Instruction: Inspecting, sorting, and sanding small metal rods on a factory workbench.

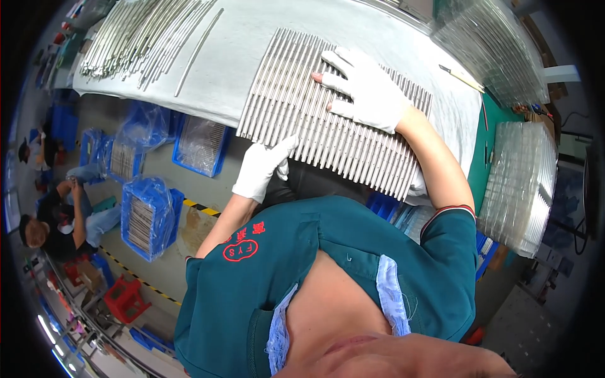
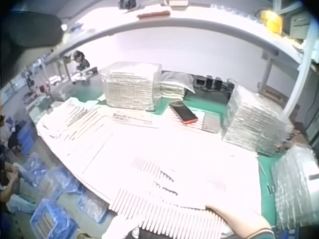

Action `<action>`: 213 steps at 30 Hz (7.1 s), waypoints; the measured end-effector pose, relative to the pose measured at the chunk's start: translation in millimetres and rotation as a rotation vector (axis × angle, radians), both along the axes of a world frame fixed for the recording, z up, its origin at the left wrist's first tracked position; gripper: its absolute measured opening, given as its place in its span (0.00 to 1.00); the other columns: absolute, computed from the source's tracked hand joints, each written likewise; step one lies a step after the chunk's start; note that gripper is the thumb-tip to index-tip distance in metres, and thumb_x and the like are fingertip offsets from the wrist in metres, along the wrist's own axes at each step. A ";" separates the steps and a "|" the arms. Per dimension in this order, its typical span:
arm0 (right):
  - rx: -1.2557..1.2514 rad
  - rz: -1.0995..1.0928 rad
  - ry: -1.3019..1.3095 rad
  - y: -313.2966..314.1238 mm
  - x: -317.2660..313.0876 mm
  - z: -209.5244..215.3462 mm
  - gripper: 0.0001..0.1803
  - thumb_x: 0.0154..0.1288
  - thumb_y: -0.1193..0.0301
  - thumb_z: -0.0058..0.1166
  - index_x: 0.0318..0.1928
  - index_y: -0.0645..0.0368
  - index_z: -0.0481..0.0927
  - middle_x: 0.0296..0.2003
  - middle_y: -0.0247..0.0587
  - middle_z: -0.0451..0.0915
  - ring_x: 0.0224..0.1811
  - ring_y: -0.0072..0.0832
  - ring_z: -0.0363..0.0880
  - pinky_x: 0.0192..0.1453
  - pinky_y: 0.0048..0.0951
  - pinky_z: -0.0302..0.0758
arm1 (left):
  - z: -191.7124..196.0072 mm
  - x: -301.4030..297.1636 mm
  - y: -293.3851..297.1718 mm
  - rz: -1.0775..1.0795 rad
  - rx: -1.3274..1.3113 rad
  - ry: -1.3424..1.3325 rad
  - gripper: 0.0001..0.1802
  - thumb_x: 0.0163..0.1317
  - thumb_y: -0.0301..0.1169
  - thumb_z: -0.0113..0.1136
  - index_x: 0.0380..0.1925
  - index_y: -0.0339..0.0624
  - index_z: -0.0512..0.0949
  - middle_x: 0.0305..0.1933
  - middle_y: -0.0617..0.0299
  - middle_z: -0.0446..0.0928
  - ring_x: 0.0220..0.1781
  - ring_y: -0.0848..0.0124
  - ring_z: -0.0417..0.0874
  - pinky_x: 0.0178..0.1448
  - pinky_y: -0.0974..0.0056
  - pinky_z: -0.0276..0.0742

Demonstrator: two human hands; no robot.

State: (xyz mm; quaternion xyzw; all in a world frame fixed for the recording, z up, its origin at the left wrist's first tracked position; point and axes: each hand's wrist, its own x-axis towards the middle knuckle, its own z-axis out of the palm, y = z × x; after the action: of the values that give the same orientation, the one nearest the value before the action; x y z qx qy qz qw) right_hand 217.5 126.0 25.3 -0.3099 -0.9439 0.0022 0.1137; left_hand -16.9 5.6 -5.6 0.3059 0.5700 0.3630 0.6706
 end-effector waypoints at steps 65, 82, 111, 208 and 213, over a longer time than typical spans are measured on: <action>-0.055 0.021 0.058 1.4 -0.1 0.1 0.29 0.59 0.54 0.53 0.60 0.48 0.71 0.65 0.52 0.61 0.68 0.48 0.57 0.71 0.45 0.54 | 2.5 -23.2 1.4 0.114 -0.051 -0.128 0.16 0.61 0.36 0.62 0.17 0.44 0.71 0.12 0.67 0.67 0.11 0.79 0.65 0.15 0.73 0.61; -0.023 0.038 0.071 0.7 -0.7 1.4 0.29 0.60 0.51 0.49 0.58 0.52 0.73 0.62 0.54 0.65 0.66 0.47 0.59 0.70 0.42 0.53 | 3.7 -20.4 6.7 0.247 0.000 -0.170 0.15 0.61 0.35 0.61 0.18 0.45 0.72 0.11 0.70 0.64 0.10 0.79 0.63 0.14 0.73 0.58; -0.057 0.046 0.083 1.5 0.4 2.8 0.33 0.60 0.51 0.51 0.63 0.49 0.66 0.63 0.53 0.62 0.65 0.51 0.60 0.69 0.46 0.57 | 7.2 -31.2 3.5 0.193 -0.022 -0.063 0.14 0.58 0.37 0.64 0.20 0.44 0.73 0.14 0.68 0.69 0.11 0.80 0.67 0.15 0.73 0.61; -0.034 -0.856 0.917 28.4 127.6 -17.2 0.21 0.72 0.59 0.43 0.51 0.65 0.75 0.45 0.47 0.79 0.48 0.34 0.76 0.55 0.31 0.68 | -67.2 -26.2 -33.6 -0.654 0.307 0.718 0.32 0.60 0.62 0.42 0.25 0.44 0.79 0.21 0.59 0.79 0.26 0.59 0.81 0.34 0.57 0.74; -0.028 -0.827 0.926 30.6 136.2 -22.6 0.22 0.72 0.58 0.42 0.53 0.65 0.74 0.48 0.46 0.78 0.50 0.34 0.75 0.58 0.30 0.67 | -91.4 -28.1 -36.5 -0.556 0.411 0.675 0.24 0.60 0.54 0.47 0.24 0.46 0.77 0.23 0.58 0.79 0.26 0.59 0.81 0.33 0.57 0.74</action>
State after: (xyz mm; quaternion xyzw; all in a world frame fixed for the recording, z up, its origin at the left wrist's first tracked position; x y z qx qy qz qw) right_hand 353.7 156.6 2.7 -0.6182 -0.5983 0.1045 0.4989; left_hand -45.1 -31.0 -97.0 0.6735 0.5691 0.1556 0.4454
